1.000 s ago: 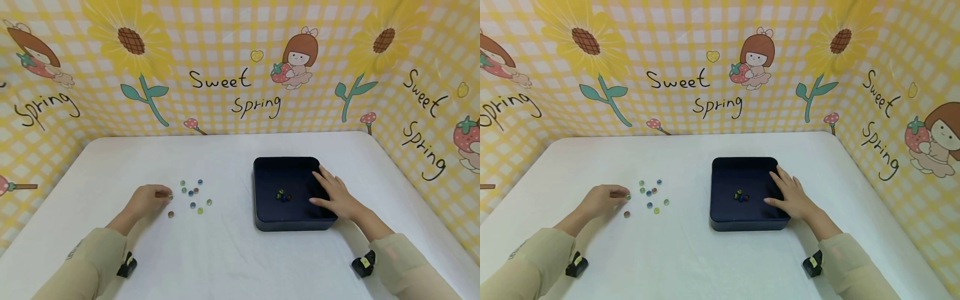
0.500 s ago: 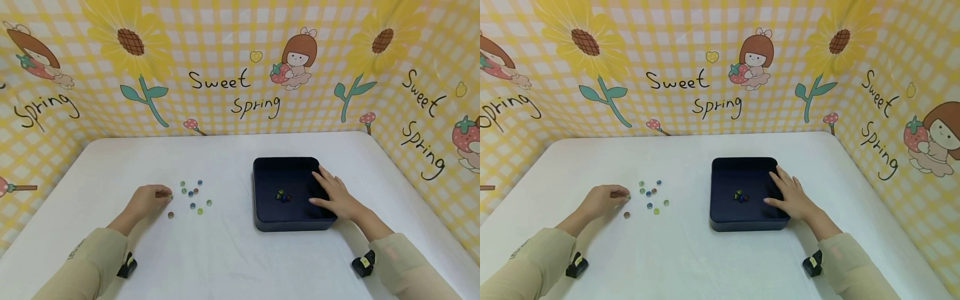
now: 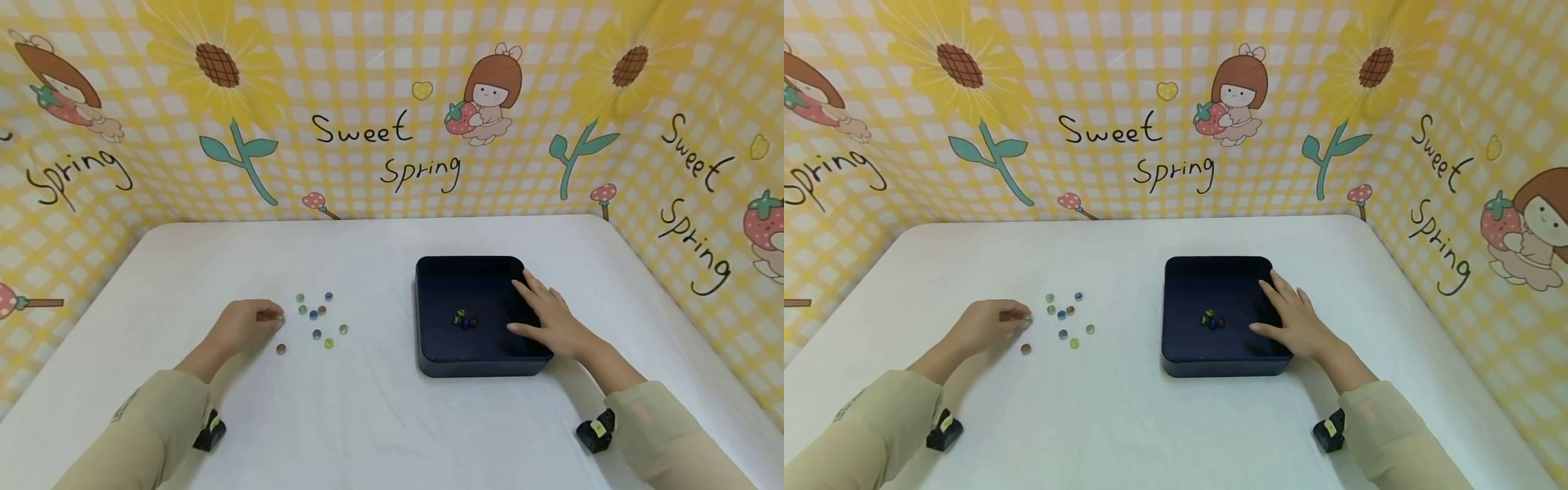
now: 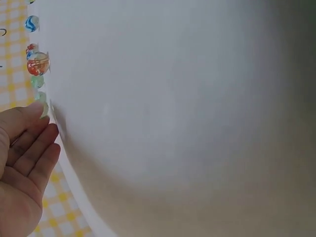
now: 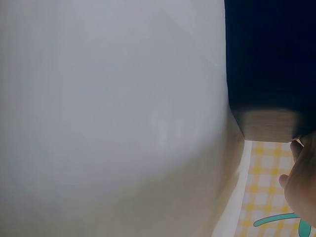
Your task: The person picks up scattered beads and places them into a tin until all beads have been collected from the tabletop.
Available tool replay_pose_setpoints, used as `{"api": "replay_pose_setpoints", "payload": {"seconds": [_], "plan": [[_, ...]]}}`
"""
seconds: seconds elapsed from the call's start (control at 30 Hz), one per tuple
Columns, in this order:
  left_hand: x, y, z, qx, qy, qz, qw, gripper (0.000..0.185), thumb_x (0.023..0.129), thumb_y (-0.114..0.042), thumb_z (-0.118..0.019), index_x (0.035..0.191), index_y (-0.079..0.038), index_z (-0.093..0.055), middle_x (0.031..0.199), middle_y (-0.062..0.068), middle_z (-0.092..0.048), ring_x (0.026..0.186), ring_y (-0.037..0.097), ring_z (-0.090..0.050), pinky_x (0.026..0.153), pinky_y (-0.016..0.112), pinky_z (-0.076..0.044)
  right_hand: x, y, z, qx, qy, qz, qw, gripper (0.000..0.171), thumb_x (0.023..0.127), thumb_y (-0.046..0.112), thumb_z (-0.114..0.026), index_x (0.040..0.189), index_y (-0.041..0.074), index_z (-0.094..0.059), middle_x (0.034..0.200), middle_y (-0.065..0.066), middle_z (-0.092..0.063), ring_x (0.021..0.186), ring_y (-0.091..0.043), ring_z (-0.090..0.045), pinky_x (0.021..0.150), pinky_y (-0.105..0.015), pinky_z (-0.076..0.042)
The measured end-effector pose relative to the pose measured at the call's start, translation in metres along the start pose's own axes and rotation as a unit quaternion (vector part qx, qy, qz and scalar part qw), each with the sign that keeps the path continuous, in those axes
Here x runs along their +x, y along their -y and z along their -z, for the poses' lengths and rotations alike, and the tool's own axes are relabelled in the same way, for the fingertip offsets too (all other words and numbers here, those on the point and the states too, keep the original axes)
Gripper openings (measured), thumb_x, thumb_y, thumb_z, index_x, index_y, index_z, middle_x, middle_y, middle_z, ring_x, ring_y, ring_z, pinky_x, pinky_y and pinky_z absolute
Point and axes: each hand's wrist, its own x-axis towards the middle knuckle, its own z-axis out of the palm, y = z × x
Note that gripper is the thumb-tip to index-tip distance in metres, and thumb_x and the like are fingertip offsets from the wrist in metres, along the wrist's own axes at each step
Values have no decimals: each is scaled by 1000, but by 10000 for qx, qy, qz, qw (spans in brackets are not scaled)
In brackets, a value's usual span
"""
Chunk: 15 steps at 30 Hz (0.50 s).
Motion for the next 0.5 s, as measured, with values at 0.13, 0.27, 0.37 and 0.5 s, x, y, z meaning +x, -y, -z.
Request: {"api": "replay_pose_setpoints", "payload": {"seconds": [0.13,0.27,0.37,0.5], "plan": [[-5,-6,5,-277,-97,-136,9995,17,78,-5,-62,95,0,-63,87,11,-62,81,26,-58,69,36,-48,0,-1,-1,4,-9,-5,10000,77,84,38,-54,138,2,-13,142,-18,3,127,-36,-2,97,-54,1],[-8,-17,11,-571,-231,-241,9978,19,80,-10,-62,97,-2,-62,90,10,-63,84,24,-59,70,34,-49,-1,-2,-1,10,-44,4,10000,77,84,38,-54,137,2,-13,142,-18,3,127,-37,-2,97,-54,1],[-11,-27,14,-887,-223,-230,9955,21,81,-14,-61,99,-3,-62,92,9,-62,86,23,-59,71,32,-49,-1,-2,0,9,-49,17,10000,76,84,38,-54,137,2,-13,142,-18,3,127,-36,-2,97,-54,1],[-13,-40,13,-1248,-139,-320,9916,23,81,-15,-62,100,-3,-61,95,9,-61,86,20,-59,71,26,-49,0,-1,0,-19,-13,32,10000,76,84,39,-53,138,2,-13,142,-18,3,127,-36,-2,97,-55,1]]}}
